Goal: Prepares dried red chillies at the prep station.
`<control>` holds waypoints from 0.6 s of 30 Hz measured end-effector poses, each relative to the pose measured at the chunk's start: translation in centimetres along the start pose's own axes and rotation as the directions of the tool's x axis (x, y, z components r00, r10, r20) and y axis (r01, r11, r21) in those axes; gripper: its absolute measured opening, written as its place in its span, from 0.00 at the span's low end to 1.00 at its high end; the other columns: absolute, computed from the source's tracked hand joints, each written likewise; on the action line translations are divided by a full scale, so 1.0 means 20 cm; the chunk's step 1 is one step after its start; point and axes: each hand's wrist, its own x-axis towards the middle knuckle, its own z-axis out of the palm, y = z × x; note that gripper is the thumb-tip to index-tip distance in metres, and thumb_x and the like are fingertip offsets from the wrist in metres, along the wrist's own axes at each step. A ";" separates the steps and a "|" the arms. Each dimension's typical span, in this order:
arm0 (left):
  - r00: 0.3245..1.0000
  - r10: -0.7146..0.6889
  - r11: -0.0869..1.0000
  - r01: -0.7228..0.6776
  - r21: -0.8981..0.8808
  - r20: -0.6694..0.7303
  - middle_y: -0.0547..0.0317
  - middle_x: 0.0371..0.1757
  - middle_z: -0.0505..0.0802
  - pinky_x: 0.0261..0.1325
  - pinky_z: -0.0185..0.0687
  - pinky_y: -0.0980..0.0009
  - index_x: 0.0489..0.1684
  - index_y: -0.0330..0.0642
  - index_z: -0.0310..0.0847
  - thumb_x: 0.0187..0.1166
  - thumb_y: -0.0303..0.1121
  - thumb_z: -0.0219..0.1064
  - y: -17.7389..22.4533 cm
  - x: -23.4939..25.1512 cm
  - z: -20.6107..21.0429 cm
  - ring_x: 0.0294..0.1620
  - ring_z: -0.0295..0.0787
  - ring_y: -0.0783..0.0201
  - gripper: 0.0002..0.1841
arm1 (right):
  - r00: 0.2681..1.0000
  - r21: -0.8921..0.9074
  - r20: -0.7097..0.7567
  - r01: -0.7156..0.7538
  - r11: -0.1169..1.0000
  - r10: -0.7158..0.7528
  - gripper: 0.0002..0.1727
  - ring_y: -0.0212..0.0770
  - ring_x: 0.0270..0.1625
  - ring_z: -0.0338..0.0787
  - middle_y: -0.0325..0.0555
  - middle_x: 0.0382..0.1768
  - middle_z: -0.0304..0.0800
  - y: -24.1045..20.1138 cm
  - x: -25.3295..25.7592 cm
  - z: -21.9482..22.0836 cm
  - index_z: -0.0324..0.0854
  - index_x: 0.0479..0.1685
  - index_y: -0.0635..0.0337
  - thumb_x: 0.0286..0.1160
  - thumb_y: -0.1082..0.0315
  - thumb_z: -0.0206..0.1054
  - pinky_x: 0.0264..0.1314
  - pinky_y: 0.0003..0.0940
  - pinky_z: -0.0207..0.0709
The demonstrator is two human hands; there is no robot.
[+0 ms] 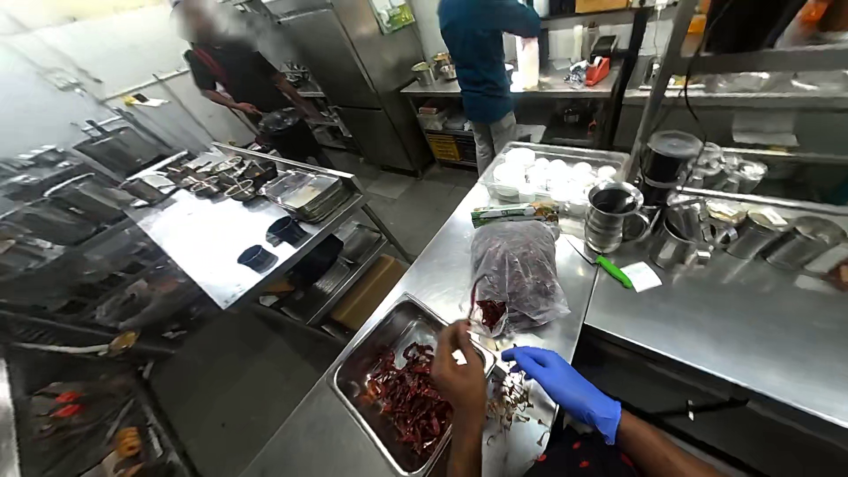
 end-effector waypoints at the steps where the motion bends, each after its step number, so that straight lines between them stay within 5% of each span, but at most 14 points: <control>1: 0.994 0.107 0.993 -0.108 0.044 0.031 0.45 0.50 0.95 0.55 0.93 0.59 0.54 0.29 0.88 0.83 0.29 0.63 0.03 -0.06 0.01 0.49 0.94 0.58 0.13 | 0.999 0.129 0.034 0.004 0.992 -0.008 0.27 0.39 0.63 0.90 0.42 0.65 0.90 -0.04 0.01 0.02 0.85 0.69 0.55 0.94 0.50 0.45 0.65 0.39 0.84; 4: 0.924 0.367 0.911 -0.380 0.161 0.104 0.51 0.62 0.94 0.70 0.84 0.53 0.51 0.46 0.92 0.86 0.34 0.59 0.06 -0.22 0.07 0.66 0.90 0.53 0.12 | 0.999 0.392 -0.046 0.017 0.920 0.001 0.26 0.42 0.54 0.91 0.50 0.51 0.92 -0.10 0.03 0.08 0.85 0.59 0.63 0.95 0.54 0.46 0.62 0.42 0.86; 6: 0.931 0.354 0.926 -0.362 0.109 0.086 0.56 0.67 0.92 0.76 0.79 0.55 0.51 0.50 0.92 0.86 0.34 0.59 0.06 -0.27 0.08 0.72 0.85 0.55 0.12 | 0.992 0.380 -0.121 0.026 0.925 0.021 0.21 0.40 0.46 0.91 0.49 0.42 0.93 -0.10 0.05 0.09 0.88 0.48 0.64 0.92 0.59 0.51 0.55 0.40 0.86; 9: 0.998 -0.010 0.936 0.029 -0.350 0.057 0.45 0.65 0.91 0.69 0.87 0.62 0.49 0.33 0.89 0.78 0.24 0.64 0.16 -0.29 0.03 0.68 0.88 0.55 0.09 | 0.993 0.260 -0.119 0.038 0.965 -0.007 0.18 0.36 0.33 0.88 0.44 0.29 0.91 -0.08 0.07 0.07 0.90 0.38 0.64 0.89 0.64 0.56 0.42 0.33 0.84; 11: 0.932 -0.342 0.770 0.350 -0.534 0.119 0.46 0.53 0.91 0.53 0.91 0.65 0.55 0.27 0.82 0.80 0.20 0.60 0.24 -0.28 -0.01 0.49 0.91 0.60 0.11 | 0.993 0.133 -0.107 0.063 0.989 -0.049 0.17 0.33 0.26 0.85 0.41 0.22 0.89 -0.07 0.06 0.07 0.91 0.36 0.63 0.87 0.64 0.59 0.37 0.32 0.82; 13: 0.828 -0.511 0.647 0.547 -0.531 0.230 0.50 0.39 0.91 0.40 0.87 0.67 0.51 0.29 0.81 0.84 0.26 0.61 0.26 -0.26 -0.04 0.33 0.88 0.63 0.09 | 0.988 -0.105 -0.113 0.095 0.990 -0.107 0.15 0.31 0.25 0.83 0.36 0.21 0.86 -0.08 0.04 0.09 0.92 0.36 0.58 0.85 0.62 0.61 0.34 0.32 0.80; 16: 0.782 -0.564 0.586 0.606 -0.538 0.266 0.51 0.34 0.91 0.35 0.84 0.70 0.45 0.30 0.85 0.83 0.26 0.64 0.22 -0.24 -0.07 0.29 0.85 0.65 0.07 | 0.958 -0.479 -0.087 0.200 0.855 -0.273 0.16 0.38 0.36 0.91 0.40 0.30 0.94 -0.06 0.02 0.11 0.95 0.41 0.54 0.84 0.56 0.63 0.49 0.46 0.81; 18: 0.789 -0.569 0.581 0.586 -0.565 0.233 0.51 0.33 0.91 0.36 0.84 0.71 0.42 0.30 0.86 0.82 0.24 0.64 0.21 -0.23 -0.08 0.30 0.86 0.66 0.06 | 0.951 -0.531 -0.072 0.218 0.819 -0.299 0.17 0.41 0.40 0.93 0.42 0.33 0.96 -0.05 0.03 0.12 0.95 0.42 0.53 0.83 0.53 0.64 0.53 0.50 0.80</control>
